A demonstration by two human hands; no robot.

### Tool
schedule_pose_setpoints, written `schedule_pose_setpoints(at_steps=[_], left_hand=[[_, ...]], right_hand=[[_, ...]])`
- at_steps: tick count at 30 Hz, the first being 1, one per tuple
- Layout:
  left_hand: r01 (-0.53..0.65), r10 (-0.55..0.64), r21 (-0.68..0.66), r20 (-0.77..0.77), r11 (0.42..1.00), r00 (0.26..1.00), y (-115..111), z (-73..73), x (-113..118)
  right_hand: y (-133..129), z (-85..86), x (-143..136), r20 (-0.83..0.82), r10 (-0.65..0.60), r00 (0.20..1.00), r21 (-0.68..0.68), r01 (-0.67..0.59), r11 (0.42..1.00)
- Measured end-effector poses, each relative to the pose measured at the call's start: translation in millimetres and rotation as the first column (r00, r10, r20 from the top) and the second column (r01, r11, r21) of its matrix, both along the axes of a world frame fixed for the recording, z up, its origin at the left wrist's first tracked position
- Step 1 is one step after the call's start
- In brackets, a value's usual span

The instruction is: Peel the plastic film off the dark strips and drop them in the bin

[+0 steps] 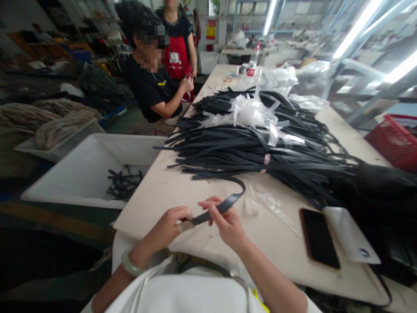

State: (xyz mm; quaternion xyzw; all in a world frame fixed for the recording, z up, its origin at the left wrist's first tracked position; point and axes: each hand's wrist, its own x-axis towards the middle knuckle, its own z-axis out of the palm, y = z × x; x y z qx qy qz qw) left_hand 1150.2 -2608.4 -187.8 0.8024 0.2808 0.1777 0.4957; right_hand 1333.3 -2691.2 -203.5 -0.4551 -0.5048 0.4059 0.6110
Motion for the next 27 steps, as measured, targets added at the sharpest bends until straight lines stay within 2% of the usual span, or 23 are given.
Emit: schedule_pose_setpoints(at_steps=[2,4,5,7,9,10,12,14,15,16,17,18,20,21,23,24,25,27], left_hand=[[0.03,-0.03,-0.005,0.086,1.0,0.996,-1,5.0,8],[0.075,-0.073,-0.012,0.148,0.997,0.986,-1,12.2,13],[0.096,-0.093,-0.012,0.153,0.995,0.984,0,16.1,14],[0.118,-0.117,0.0,0.115,0.993,0.986,3,23.3,11],[0.113,-0.115,0.034,0.069,0.993,0.991,6,28.6,7],[0.104,-0.107,0.053,0.059,0.993,0.993,6,30.5,5],[0.108,-0.114,0.069,0.089,0.992,0.989,4,33.7,5],[0.152,-0.163,0.087,0.146,0.985,0.976,1,38.4,7],[0.188,-0.204,0.105,0.161,0.977,0.966,1,42.2,7],[0.232,-0.251,0.13,0.155,0.964,0.956,1,47.3,7],[0.276,-0.297,0.161,0.124,0.948,0.947,3,54.0,4],[0.313,-0.332,0.196,0.076,0.929,0.94,7,62.4,0],[0.357,-0.358,0.285,-0.048,0.89,0.932,20,83.6,-16],[0.357,-0.341,0.346,-0.109,0.868,0.934,29,96.1,-25],[0.333,-0.259,0.486,-0.216,0.808,0.942,46,122.8,-46],[0.316,-0.21,0.55,-0.249,0.773,0.946,54,135.9,-55],[0.298,-0.162,0.601,-0.271,0.742,0.949,61,147.8,-62],[0.261,-0.087,0.666,-0.284,0.698,0.955,72,164.2,-70]], right_hand=[[-6,7.7,-4,0.224,0.004,0.975,0.138,-0.036,0.99],[-11,16.4,-4,0.312,0.036,0.95,0.155,-0.088,0.984],[-13,20.6,-2,0.27,0.062,0.961,0.125,-0.098,0.987],[-15,27.1,4,0.086,0.065,0.994,0.051,-0.069,0.996],[-17,30.7,10,-0.01,-0.035,0.999,0.058,0.035,0.998],[-19,31.6,12,0.038,-0.102,0.994,0.105,0.098,0.99],[-23,33.2,11,0.298,-0.199,0.934,0.269,0.118,0.956],[-29,36.0,7,0.558,-0.227,0.798,0.394,-0.015,0.919],[-31,38.3,4,0.636,-0.221,0.739,0.418,-0.09,0.904],[-34,41.2,1,0.67,-0.203,0.714,0.424,-0.143,0.894],[-35,44.6,0,0.661,-0.167,0.731,0.409,-0.165,0.897],[-36,48.5,-2,0.597,-0.126,0.792,0.39,-0.15,0.908],[-35,56.5,-2,0.287,-0.07,0.955,0.337,-0.032,0.941],[-34,60.3,-2,0.074,-0.064,0.995,0.286,0.04,0.957],[-31,66.1,2,-0.253,-0.069,0.965,0.195,0.12,0.973],[-30,67.9,4,-0.317,-0.068,0.946,0.187,0.133,0.973],[-29,68.9,6,-0.307,-0.062,0.95,0.202,0.129,0.971],[-29,68.9,11,-0.134,-0.077,0.988,0.285,0.113,0.952]])
